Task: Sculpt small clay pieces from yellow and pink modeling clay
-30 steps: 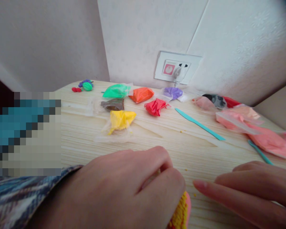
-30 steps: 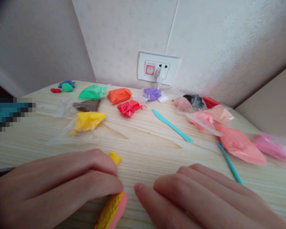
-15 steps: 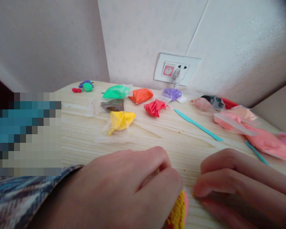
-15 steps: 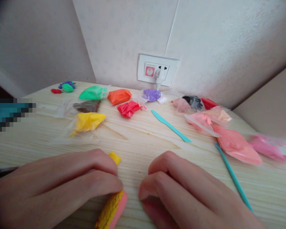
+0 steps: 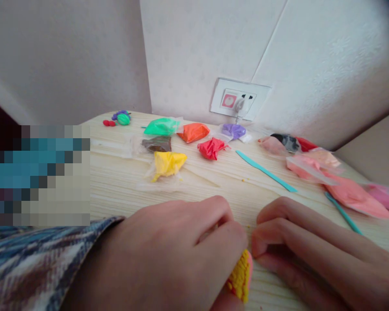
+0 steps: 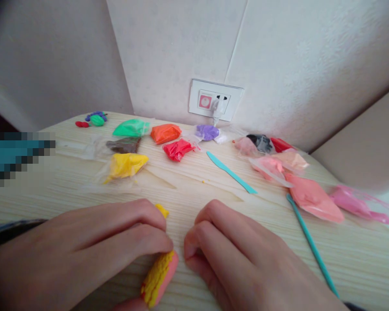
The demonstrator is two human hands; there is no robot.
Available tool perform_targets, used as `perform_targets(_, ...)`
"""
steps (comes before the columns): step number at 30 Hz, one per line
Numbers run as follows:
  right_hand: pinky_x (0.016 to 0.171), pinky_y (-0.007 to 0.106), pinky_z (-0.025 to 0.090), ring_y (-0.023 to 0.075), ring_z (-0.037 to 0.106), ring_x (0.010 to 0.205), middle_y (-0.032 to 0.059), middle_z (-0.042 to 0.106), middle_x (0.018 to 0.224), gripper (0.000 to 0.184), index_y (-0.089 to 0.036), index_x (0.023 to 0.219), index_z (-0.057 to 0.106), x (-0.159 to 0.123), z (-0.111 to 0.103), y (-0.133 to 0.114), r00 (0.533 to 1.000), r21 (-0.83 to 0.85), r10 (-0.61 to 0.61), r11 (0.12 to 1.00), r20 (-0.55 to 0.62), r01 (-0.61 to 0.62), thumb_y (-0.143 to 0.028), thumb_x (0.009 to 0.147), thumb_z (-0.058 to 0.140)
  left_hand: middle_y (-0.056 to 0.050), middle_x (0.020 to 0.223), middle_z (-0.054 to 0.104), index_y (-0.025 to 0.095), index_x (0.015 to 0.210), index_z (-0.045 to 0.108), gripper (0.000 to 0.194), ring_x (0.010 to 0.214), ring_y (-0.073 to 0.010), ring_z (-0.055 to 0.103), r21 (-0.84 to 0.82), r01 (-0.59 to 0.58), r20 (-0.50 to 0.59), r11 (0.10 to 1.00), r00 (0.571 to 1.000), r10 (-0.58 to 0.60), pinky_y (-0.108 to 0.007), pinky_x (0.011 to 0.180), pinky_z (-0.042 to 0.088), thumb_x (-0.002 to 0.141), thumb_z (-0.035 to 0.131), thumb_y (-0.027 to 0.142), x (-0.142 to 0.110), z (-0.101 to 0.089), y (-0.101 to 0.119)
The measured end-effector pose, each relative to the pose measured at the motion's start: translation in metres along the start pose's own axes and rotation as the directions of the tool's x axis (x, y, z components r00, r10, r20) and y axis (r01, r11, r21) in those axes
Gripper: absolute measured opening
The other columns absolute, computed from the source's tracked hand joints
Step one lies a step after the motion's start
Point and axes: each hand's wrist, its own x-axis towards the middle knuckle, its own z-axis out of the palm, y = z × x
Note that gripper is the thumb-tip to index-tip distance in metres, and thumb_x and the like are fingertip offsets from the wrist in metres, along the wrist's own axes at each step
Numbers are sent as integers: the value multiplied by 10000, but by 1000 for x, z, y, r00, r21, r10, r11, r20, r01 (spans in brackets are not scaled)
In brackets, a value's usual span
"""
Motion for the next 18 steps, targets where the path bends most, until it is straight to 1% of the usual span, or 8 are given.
perform_targets(2,591,185,454,100,519,702,-11,485,830,170,-225,863,458,0,4,3,1000,-9,-8,1000,-26,7,-103,897,345,19,784,612,226,872,554,287,554,-134,494,39,-17,-95,999,995,21,-279,480,357,877,336,413,-1,2,-1)
perform_targets(3,572,172,448,93,515,679,-13,480,815,175,-225,842,452,1,5,4,999,-2,-9,1000,-53,9,-97,887,341,16,780,612,227,864,557,284,548,-134,492,46,-8,-88,999,996,12,-283,475,347,873,338,407,-1,1,-1)
perform_targets(5,550,148,438,86,505,659,-13,466,790,161,-224,806,442,2,6,4,991,23,-34,999,-130,37,-114,885,356,12,769,605,226,820,564,240,555,-135,492,19,37,61,999,997,-38,-275,484,357,834,409,408,4,-1,0)
perform_targets(7,567,136,439,86,499,672,-10,457,787,133,-223,810,451,4,5,3,979,62,-79,994,-187,92,-148,899,386,16,767,592,220,786,569,197,581,-135,498,-23,102,260,995,961,-93,-258,507,390,761,530,412,10,-5,2)
perform_targets(9,612,135,442,84,498,692,-10,460,798,106,-218,842,463,6,3,0,977,109,-104,986,-187,126,-161,913,409,24,768,582,219,775,569,209,586,-134,497,-41,149,319,988,939,-128,-250,515,413,685,628,398,15,-8,4)
perform_targets(12,639,149,442,81,503,699,-10,467,812,97,-210,869,466,7,1,-2,982,152,-98,981,-164,123,-140,917,418,40,723,569,221,744,568,232,546,-128,482,-54,199,291,979,941,-175,-253,506,421,634,689,386,18,-12,7)
perform_targets(14,638,158,444,85,509,714,-8,470,819,89,-210,871,473,8,0,-3,983,130,-91,985,-159,112,-141,909,431,44,717,572,221,741,566,234,541,-126,481,-78,219,271,973,943,-191,-258,521,431,627,696,378,17,-12,7)
perform_targets(18,582,149,440,85,515,729,-7,476,825,89,-214,839,483,8,-1,-5,987,94,-94,990,-131,106,-143,888,459,44,749,575,243,790,563,241,579,-130,492,-145,195,206,970,965,-163,-262,584,448,625,656,392,14,-9,6)
